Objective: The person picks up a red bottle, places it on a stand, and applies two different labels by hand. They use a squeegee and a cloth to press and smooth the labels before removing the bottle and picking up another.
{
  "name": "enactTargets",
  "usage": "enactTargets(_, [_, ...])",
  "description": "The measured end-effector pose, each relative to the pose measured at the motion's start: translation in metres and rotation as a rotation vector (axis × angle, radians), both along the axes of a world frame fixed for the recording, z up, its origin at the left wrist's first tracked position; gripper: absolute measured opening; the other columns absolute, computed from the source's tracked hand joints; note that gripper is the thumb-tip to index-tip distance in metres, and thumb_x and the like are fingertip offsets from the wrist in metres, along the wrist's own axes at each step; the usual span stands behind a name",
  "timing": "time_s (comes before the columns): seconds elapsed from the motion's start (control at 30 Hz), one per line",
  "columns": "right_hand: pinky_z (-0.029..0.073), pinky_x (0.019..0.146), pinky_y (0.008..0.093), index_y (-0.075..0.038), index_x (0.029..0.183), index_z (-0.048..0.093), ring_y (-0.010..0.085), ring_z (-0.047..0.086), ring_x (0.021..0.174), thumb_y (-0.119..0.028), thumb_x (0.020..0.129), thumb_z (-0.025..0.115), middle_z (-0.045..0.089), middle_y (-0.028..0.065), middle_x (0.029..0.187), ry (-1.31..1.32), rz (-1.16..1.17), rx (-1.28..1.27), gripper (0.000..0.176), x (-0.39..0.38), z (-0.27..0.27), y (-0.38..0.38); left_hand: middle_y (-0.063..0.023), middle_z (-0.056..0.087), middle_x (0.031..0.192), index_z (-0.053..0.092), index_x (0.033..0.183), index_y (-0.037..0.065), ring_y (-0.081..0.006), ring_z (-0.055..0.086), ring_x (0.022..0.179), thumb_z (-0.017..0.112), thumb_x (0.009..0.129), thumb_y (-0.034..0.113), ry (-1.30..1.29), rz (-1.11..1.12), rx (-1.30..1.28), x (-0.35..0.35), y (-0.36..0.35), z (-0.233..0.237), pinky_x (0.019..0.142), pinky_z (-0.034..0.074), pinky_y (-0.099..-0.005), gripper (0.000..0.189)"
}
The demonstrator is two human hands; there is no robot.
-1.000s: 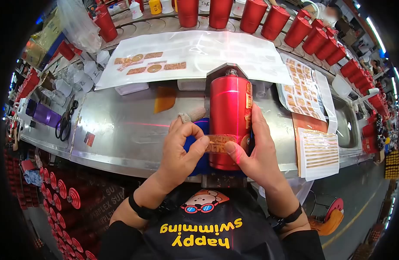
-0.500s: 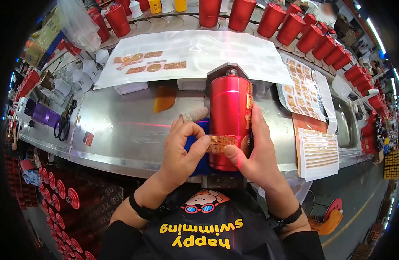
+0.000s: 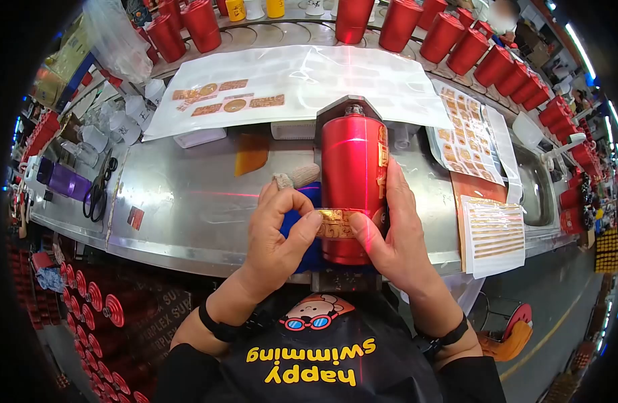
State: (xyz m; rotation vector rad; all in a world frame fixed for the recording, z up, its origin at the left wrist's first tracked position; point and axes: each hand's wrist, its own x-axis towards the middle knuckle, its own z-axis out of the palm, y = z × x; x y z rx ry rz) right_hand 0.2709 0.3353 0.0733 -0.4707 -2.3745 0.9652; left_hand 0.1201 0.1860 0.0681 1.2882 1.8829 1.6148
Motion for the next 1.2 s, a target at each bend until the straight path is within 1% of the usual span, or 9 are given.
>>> enactTargets(0.03, [0.03, 0.112, 0.0503, 0.016, 0.147, 0.019, 0.0487, 0.036, 0.134, -0.029, 0.085, 0.074, 0.03, 0.0375, 0.148, 0.008, 0.006, -0.007, 0.094, 0.0, -0.001, 0.0, -0.0223, 0.052, 0.138, 0.055, 0.088, 0.003, -0.0184, 0.048, 0.117, 0.058, 0.091, 0.011, -0.001, -0.003, 0.001, 0.0, 0.0, 0.0, 0.101, 0.035, -0.0315, 0.009])
enactTargets(0.13, [0.031, 0.112, 0.0505, 0.016, 0.147, 0.018, 0.049, 0.037, 0.132, -0.031, 0.083, 0.077, 0.03, 0.0374, 0.148, -0.009, -0.024, 0.064, 0.1, -0.001, 0.004, -0.006, -0.0118, 0.055, 0.082, 0.057, 0.08, 0.004, -0.0291, 0.05, 0.086, 0.066, 0.084, 0.012, 0.082, 0.076, 0.118, 0.004, 0.004, 0.005, 0.083, 0.039, -0.0383, 0.013])
enactTargets(0.23, [0.032, 0.111, 0.0508, 0.016, 0.148, 0.017, 0.0491, 0.037, 0.131, -0.033, 0.081, 0.08, 0.031, 0.0373, 0.147, -0.022, -0.044, 0.102, 0.104, -0.003, 0.007, -0.008, -0.0124, 0.056, 0.083, 0.057, 0.079, 0.004, -0.0314, 0.05, 0.086, 0.067, 0.084, 0.012, 0.257, 0.043, 0.156, 0.003, 0.005, 0.017, 0.085, 0.039, -0.0402, 0.013])
enactTargets(0.33, [0.032, 0.111, 0.051, 0.016, 0.147, 0.017, 0.049, 0.038, 0.13, -0.031, 0.081, 0.079, 0.032, 0.0374, 0.146, -0.012, -0.054, 0.106, 0.103, -0.005, 0.005, -0.008, -0.0271, 0.055, 0.136, 0.055, 0.083, 0.003, -0.0242, 0.05, 0.113, 0.061, 0.088, 0.012, 0.246, -0.001, 0.026, 0.003, 0.0, 0.021, 0.103, 0.033, -0.0366, 0.012])
enactTargets(0.43, [0.032, 0.11, 0.0507, 0.016, 0.147, 0.017, 0.0489, 0.038, 0.13, -0.031, 0.082, 0.079, 0.032, 0.0375, 0.146, -0.019, -0.056, 0.063, 0.101, -0.005, 0.004, -0.007, -0.0267, 0.055, 0.136, 0.055, 0.084, 0.003, -0.0241, 0.05, 0.113, 0.061, 0.088, 0.012, 0.198, 0.021, 0.007, 0.003, -0.001, 0.016, 0.103, 0.034, -0.0368, 0.012])
enactTargets(0.53, [0.033, 0.11, 0.0505, 0.017, 0.146, 0.019, 0.0491, 0.038, 0.13, -0.028, 0.084, 0.076, 0.032, 0.0381, 0.146, -0.02, -0.048, 0.033, 0.096, -0.004, 0.005, -0.007, -0.0128, 0.055, 0.082, 0.058, 0.08, 0.004, -0.0313, 0.049, 0.086, 0.068, 0.084, 0.013, 0.248, 0.073, 0.155, 0.002, 0.006, 0.011, 0.083, 0.04, -0.0395, 0.014])
enactTargets(0.63, [0.032, 0.111, 0.0504, 0.017, 0.146, 0.019, 0.0493, 0.038, 0.131, -0.027, 0.086, 0.074, 0.032, 0.0387, 0.145, -0.025, -0.058, 0.028, 0.092, -0.004, 0.005, -0.008, -0.0262, 0.055, 0.135, 0.054, 0.083, 0.003, -0.0236, 0.05, 0.113, 0.061, 0.087, 0.011, 0.179, 0.028, 0.009, 0.002, 0.0, 0.014, 0.102, 0.035, -0.0362, 0.011])
enactTargets(1.03, [0.031, 0.111, 0.0524, 0.017, 0.147, 0.017, 0.0515, 0.036, 0.131, -0.031, 0.08, 0.079, 0.031, 0.0395, 0.146, -0.011, -0.077, 0.148, 0.102, -0.006, 0.006, -0.011, -0.0286, 0.056, 0.134, 0.056, 0.081, 0.003, -0.0341, 0.051, 0.12, 0.062, 0.085, 0.009, 0.368, 0.017, 0.049, 0.006, 0.001, 0.028, 0.106, 0.033, -0.043, 0.01])
enactTargets(1.2, [0.032, 0.111, 0.0515, 0.017, 0.146, 0.019, 0.0507, 0.038, 0.131, -0.028, 0.081, 0.078, 0.032, 0.0392, 0.145, -0.003, -0.09, 0.086, 0.099, -0.007, 0.003, -0.01, -0.0289, 0.059, 0.125, 0.059, 0.081, 0.004, -0.0438, 0.052, 0.112, 0.067, 0.081, 0.01, 0.397, 0.032, 0.104, 0.007, 0.006, 0.029, 0.107, 0.032, -0.0518, 0.01])
